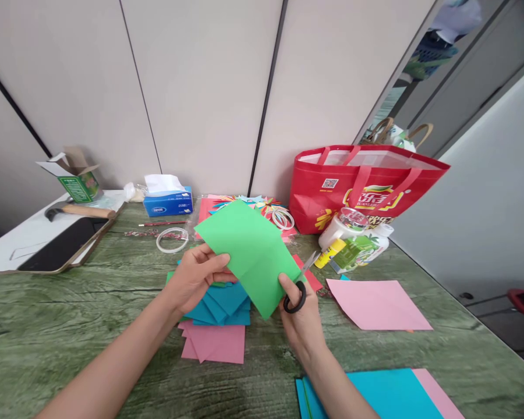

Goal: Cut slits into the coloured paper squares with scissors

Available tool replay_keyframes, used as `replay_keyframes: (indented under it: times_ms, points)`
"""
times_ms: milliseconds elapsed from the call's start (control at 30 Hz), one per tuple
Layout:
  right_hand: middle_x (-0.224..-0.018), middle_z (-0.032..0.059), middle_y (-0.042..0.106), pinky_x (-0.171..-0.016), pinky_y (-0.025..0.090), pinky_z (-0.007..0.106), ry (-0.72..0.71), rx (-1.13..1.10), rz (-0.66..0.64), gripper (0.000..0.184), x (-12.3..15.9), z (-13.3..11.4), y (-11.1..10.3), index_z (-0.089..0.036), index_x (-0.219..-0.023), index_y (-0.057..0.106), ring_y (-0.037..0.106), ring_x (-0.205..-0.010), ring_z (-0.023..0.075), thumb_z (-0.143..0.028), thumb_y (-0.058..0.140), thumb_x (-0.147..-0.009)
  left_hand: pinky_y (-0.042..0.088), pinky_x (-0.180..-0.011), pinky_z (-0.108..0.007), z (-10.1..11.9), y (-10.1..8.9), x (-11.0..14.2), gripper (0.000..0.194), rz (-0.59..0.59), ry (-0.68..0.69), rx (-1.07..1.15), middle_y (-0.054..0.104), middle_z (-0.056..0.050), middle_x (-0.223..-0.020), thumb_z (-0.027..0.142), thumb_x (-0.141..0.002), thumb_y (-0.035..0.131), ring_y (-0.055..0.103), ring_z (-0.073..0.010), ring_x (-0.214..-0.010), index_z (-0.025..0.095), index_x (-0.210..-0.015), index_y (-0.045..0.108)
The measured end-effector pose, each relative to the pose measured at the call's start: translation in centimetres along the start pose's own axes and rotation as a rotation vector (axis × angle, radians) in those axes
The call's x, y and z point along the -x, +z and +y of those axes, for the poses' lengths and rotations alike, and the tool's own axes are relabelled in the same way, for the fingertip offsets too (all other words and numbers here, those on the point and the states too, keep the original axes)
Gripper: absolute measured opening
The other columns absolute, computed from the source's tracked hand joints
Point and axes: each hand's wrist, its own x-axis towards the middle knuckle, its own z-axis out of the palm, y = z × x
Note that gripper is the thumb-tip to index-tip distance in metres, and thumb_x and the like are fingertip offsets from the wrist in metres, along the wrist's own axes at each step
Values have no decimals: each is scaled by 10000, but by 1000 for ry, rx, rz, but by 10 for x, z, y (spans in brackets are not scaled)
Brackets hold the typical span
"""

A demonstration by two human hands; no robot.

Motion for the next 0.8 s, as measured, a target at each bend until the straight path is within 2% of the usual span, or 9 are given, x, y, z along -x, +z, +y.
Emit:
replay_keyframes:
  times_ms: [100,233,333,433,500,567,633,700,800]
  points:
    - [-748,1,656,-635,468,296,-107,74,74,229,0,0,-3,-192,-808,565,595,-718,179,-239,693,-624,526,-642,-386,-3,-3,1,158,-70,-172,2,692,-101,-758,206,-676,625,646,-239,-706,127,-812,646]
    - [-691,-5,632,-638,453,275,-225,214,98,199,1,-1,-5,-180,-763,557,572,-696,167,-243,691,-630,542,-552,-342,-11,-2,2,230,-122,-351,-50,684,-158,-802,274,-691,611,648,-265,-714,95,-829,654]
    - [-733,-8,610,-636,439,249,-261,229,135,188,-1,-2,-5,-182,-782,550,550,-685,142,-249,670,-654,553,-543,-340,-16,1,1,258,-44,-291,-14,686,-135,-826,234,-679,627,650,-235,-679,108,-903,635]
    - [-792,-7,579,-641,426,237,-299,189,192,216,-1,-4,-3,-201,-878,528,536,-696,128,-273,625,-699,540,-708,-403,-19,5,-3,180,132,-129,146,691,-64,-826,160,-671,632,642,-193,-719,123,-847,637]
    - [-773,-5,565,-641,419,242,-324,203,185,219,1,-5,-1,-209,-911,516,532,-699,133,-291,595,-724,500,-800,-437,-20,8,-5,98,222,-20,256,691,-23,-814,140,-678,623,636,-185,-762,132,-775,635]
    - [-696,-6,554,-627,415,253,-291,239,42,194,8,-4,2,-205,-878,524,526,-663,142,-311,589,-730,479,-836,-448,-21,11,-6,60,263,34,329,690,-10,-813,145,-694,608,632,-192,-802,141,-750,627]
    - [-605,-15,532,-599,411,265,-153,252,-253,213,16,-2,6,-201,-835,536,510,-600,146,-349,614,-702,471,-854,-427,-23,15,-5,78,265,9,361,690,-34,-837,170,-717,587,623,-206,-846,133,-774,625]
    - [-604,-14,536,-549,389,254,28,257,-518,303,25,2,10,-201,-841,546,491,-566,139,-395,661,-639,467,-862,-404,-25,19,-2,130,254,-34,366,687,-67,-872,203,-736,568,615,-219,-879,118,-818,623]
    - [-642,-9,537,-516,351,234,173,273,-679,372,32,5,13,-193,-855,546,462,-563,124,-417,690,-596,457,-873,-393,-29,23,3,187,219,-47,350,680,-90,-912,236,-753,548,599,-231,-922,107,-869,620]
